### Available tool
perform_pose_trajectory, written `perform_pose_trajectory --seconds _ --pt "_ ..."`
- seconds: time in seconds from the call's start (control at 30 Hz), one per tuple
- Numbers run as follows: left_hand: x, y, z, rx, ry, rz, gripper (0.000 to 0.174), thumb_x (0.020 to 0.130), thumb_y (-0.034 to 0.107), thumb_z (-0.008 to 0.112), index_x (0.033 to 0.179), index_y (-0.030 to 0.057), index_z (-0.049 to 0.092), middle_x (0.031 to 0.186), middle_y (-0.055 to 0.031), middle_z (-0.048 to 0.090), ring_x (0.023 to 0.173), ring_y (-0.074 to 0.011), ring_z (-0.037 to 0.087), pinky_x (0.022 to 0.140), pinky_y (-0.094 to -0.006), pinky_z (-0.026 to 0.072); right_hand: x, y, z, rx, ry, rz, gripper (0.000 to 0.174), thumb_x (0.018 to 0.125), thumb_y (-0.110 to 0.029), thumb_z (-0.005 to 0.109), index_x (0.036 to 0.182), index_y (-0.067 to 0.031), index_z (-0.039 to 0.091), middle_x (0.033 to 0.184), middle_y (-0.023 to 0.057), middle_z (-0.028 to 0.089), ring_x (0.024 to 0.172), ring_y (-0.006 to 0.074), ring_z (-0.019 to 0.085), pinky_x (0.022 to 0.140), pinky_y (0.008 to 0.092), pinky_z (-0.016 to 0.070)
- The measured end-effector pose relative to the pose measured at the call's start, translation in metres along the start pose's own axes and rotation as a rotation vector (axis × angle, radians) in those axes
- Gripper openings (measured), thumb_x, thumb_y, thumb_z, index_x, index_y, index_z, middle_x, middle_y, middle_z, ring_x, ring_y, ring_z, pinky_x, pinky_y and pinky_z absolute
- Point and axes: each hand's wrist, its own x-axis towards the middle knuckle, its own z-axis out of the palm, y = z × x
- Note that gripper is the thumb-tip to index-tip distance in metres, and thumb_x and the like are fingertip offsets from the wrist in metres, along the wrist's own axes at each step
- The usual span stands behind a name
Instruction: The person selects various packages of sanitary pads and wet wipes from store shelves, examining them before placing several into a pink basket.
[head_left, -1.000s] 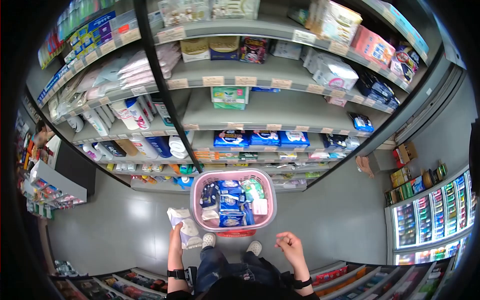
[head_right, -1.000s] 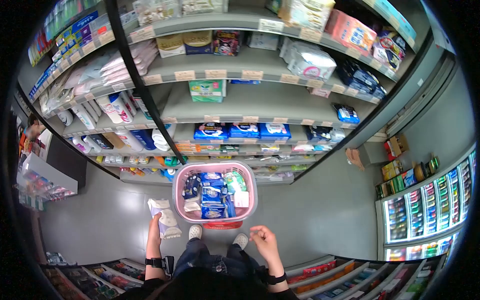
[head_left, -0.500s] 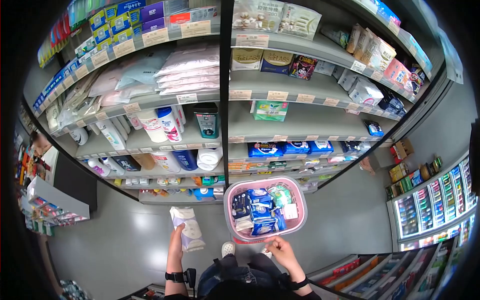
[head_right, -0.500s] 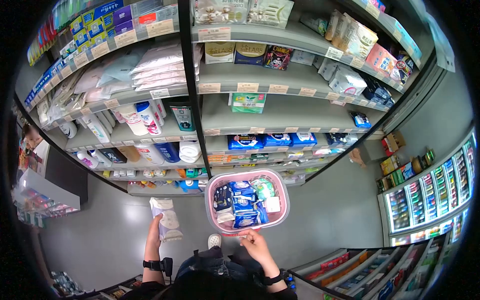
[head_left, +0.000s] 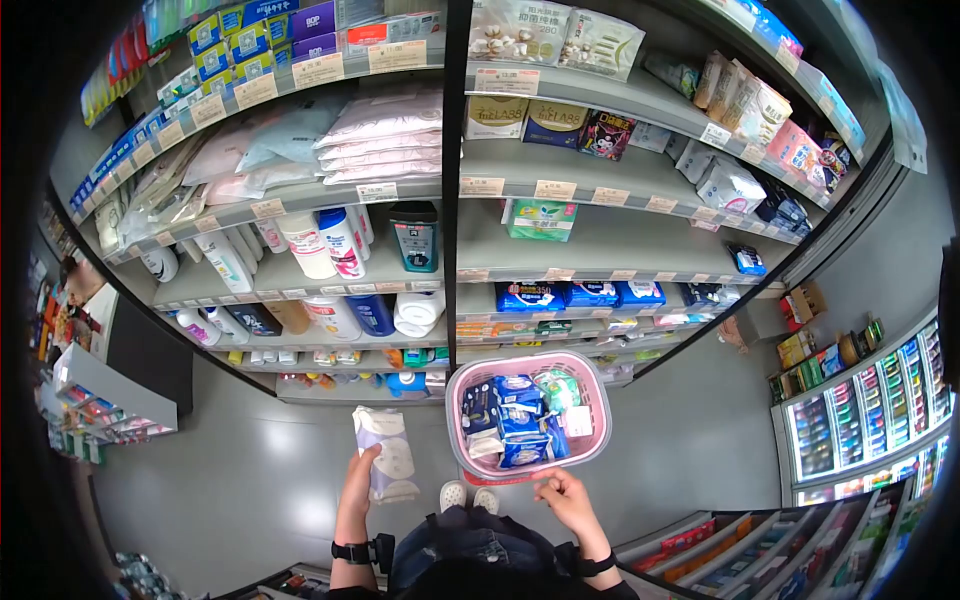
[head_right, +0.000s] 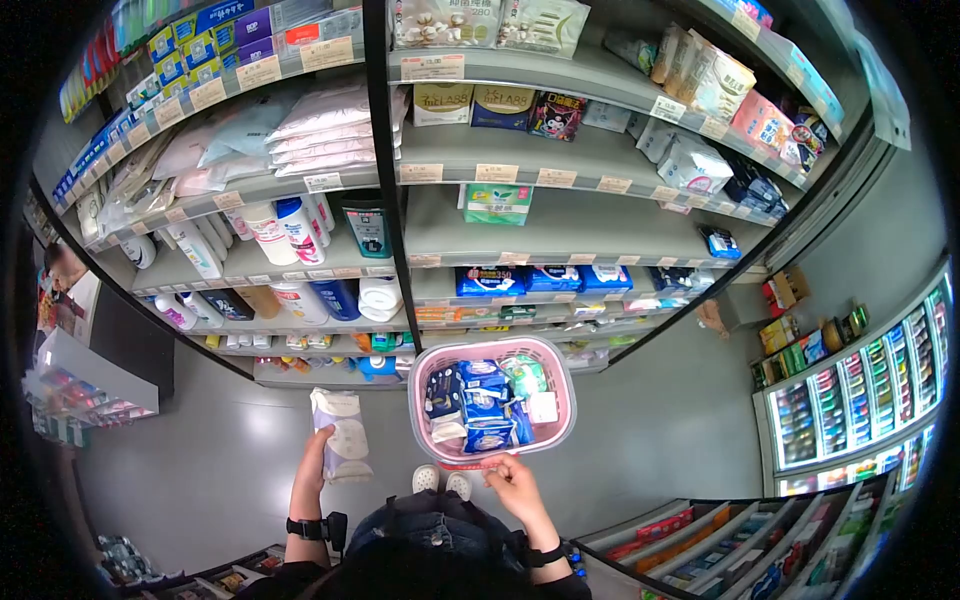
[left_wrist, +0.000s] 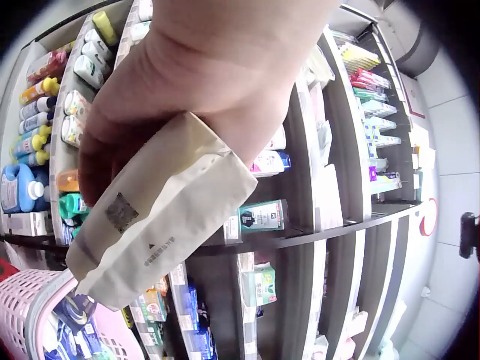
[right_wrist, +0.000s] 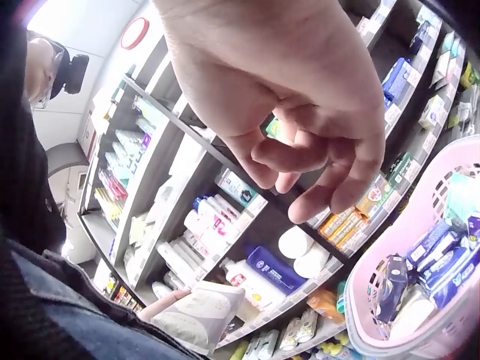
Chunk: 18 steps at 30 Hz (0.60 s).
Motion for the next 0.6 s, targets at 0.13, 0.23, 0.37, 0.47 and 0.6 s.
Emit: perform_pose_trajectory --seconds 0.13,0.23,0.37,0.47,0.6 --pt "-0.003 -0.004 0.012 -0.001 0.033 0.007 0.051 0.092 0.029 0.055 0.132 -0.0025 0.048 0.123 -0.0122 0.059 0.112 -0.0216 0.056 0.096 -0.0326 0.0417 0.004 0.007 -0.014 0.016 0.021 -0.015 0.013 0.087 0.0 0.059 0.1 -0.0001 0.063 0.058 -0.0072 0.041 0.054 0.0021 0.042 0.063 0.0237 0.0496" --pt "0.003 -0.012 0.006 0.019 0.032 0.002 0.051 0.092 0.028 0.055 0.131 -0.0025 0.049 0.122 -0.0121 0.06 0.111 -0.0216 0.057 0.095 -0.0326 0.0422 0.009 0.013 -0.014 0.043 0.033 0.014 0.012 0.088 0.0 0.058 0.1 0.0002 0.063 0.058 -0.0063 0.044 0.056 0.0029 0.046 0.064 0.0236 0.0495" --pt "0.009 -0.005 -0.001 0.033 0.092 -0.012 0.051 0.091 0.029 0.056 0.13 -0.0022 0.049 0.119 -0.0119 0.061 0.108 -0.0216 0.058 0.092 -0.0325 0.0438 0.019 0.006 -0.004 0.062 0.04 0.045 0.012 0.088 0.0 0.057 0.099 -0.0001 0.062 0.059 -0.0052 0.047 0.059 0.0048 0.051 0.065 0.0235 0.0488" --pt "0.019 0.011 -0.006 -0.019 0.087 -0.037 0.052 0.09 0.031 0.057 0.129 -0.0024 0.05 0.118 -0.0117 0.061 0.107 -0.0215 0.059 0.091 -0.0326 0.0445 0.025 -0.001 0.007 0.024 0.044 0.065 0.012 0.088 0.0 0.056 0.099 -0.0005 0.063 0.06 -0.0044 0.048 0.06 0.0055 0.053 0.064 0.0238 0.0483" --pt "0.061 0.031 -0.037 -0.028 0.04 -0.08 0.052 0.089 0.032 0.058 0.127 -0.0025 0.05 0.117 -0.0117 0.061 0.105 -0.0214 0.059 0.09 -0.0329 0.0445 0.052 0.005 0.036 0.021 0.123 0.033 0.015 0.087 0.002 0.056 0.1 -0.0014 0.063 0.06 -0.004 0.048 0.058 0.0054 0.051 0.061 0.0229 0.046"
